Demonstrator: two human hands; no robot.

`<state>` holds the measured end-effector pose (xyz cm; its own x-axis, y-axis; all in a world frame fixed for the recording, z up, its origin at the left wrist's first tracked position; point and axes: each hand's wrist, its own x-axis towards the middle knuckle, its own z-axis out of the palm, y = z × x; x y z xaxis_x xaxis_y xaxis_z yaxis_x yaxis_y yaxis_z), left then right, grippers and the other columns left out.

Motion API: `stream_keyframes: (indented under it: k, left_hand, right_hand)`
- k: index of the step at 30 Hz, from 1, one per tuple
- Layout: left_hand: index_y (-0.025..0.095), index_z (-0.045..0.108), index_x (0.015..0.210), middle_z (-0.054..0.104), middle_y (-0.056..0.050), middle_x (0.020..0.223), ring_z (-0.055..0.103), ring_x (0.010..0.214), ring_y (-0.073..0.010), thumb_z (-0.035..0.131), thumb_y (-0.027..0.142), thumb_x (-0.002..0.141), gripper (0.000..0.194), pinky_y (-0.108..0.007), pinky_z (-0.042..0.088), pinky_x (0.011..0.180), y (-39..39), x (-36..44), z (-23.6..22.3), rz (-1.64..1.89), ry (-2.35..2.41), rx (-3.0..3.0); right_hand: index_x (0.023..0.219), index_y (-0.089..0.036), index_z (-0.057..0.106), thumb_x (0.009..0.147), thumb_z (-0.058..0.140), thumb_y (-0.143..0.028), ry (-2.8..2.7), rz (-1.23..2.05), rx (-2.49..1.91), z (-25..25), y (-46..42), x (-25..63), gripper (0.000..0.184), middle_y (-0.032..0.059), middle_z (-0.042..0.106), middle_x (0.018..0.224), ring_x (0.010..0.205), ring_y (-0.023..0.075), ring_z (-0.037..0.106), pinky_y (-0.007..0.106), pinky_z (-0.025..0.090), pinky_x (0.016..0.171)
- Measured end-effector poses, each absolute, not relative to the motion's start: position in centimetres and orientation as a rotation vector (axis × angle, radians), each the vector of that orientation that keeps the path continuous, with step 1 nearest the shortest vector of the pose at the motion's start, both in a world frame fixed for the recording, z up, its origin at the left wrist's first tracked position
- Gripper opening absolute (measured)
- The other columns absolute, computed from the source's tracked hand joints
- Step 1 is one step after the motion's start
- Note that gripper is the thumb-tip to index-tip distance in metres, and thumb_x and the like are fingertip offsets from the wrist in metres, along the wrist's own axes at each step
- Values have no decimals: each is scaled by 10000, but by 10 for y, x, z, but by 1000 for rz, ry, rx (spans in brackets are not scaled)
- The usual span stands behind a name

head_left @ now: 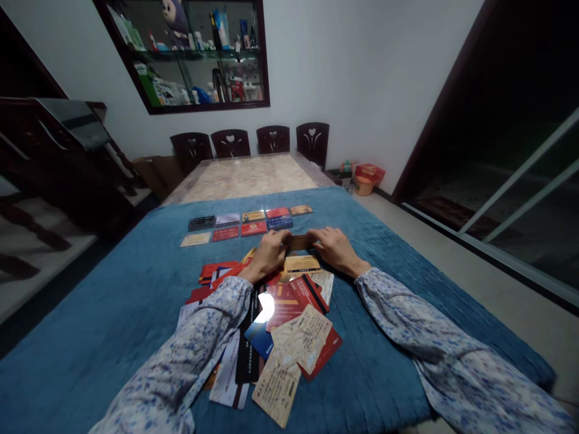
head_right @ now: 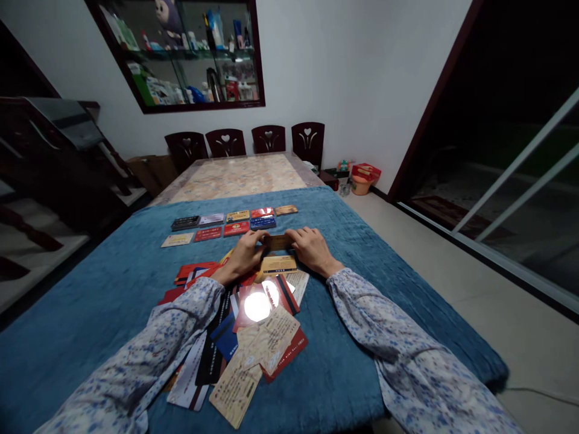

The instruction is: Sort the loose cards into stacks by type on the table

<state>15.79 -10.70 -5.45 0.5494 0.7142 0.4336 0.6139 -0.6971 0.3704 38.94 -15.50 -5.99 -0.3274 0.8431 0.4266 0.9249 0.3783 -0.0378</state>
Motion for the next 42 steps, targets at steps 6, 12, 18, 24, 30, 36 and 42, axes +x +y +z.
stream_keyframes:
  k: [6, 12, 18, 24, 30, 36, 42]
  left_hand:
    - [168, 599, 1277, 686, -114, 1101, 634, 1051, -280, 582, 94, 869, 415, -419, 513, 954, -109, 161, -52, 641, 1234, 2668]
    - [173, 558, 1339, 689, -130, 1209, 625, 1129, -299, 602, 123, 867, 477, -453, 498, 984, -105, 160, -57, 588, 1258, 2673]
    - [171, 528, 1396, 667, -144, 1321, 611, 1189, -304, 648, 138, 853, 557, -483, 492, 1030, -97, 157, -68, 661, 1189, 2662]
    - [162, 516, 1422, 656, -151, 1344, 601, 1211, -304, 679, 137, 842, 603, -483, 492, 1045, -92, 155, -74, 704, 1170, 2657]
    - [163, 530, 1412, 661, -149, 1325, 603, 1196, -302, 688, 144, 841, 593, -480, 494, 1040, -93, 155, -71, 691, 1173, 2652]
    - [179, 545, 1385, 658, -135, 1291, 587, 1196, -300, 690, 159, 850, 554, -479, 479, 1039, -97, 155, -65, 659, 1186, 2667]
    - [182, 557, 1357, 617, -137, 1291, 544, 1232, -316, 692, 181, 851, 524, -488, 461, 1045, -103, 155, -54, 593, 1227, 2687]
  right_hand:
    - [1445, -133, 549, 923, 583, -136, -2300, -217, -1605, -60, -157, 385, 524, 156, 706, 1224, 1101, 289, 569, 372, 389, 886]
    - [1508, -98, 495, 907, 539, -116, -2326, -180, -1629, -61, -152, 385, 603, 185, 658, 1242, 1102, 300, 544, 387, 418, 884]
    - [1522, -100, 468, 910, 546, -148, -2341, -164, -1594, -64, -146, 390, 619, 190, 642, 1239, 1103, 308, 527, 400, 430, 877]
    - [1521, -119, 450, 910, 581, -183, -2348, -137, -1560, -67, -140, 395, 628, 189, 637, 1275, 1130, 312, 523, 414, 443, 902]
    - [1510, -130, 460, 926, 627, -211, -2365, -96, -1552, -62, -140, 395, 613, 182, 642, 1264, 1142, 305, 524, 416, 451, 921]
    - [1456, -160, 515, 930, 658, -230, -2384, -83, -1557, -55, -143, 396, 550, 166, 639, 1243, 1135, 299, 513, 406, 444, 901]
    - [1421, -189, 553, 900, 699, -231, -2371, -112, -1510, -53, -144, 397, 542, 169, 578, 1366, 1184, 305, 476, 409, 438, 905]
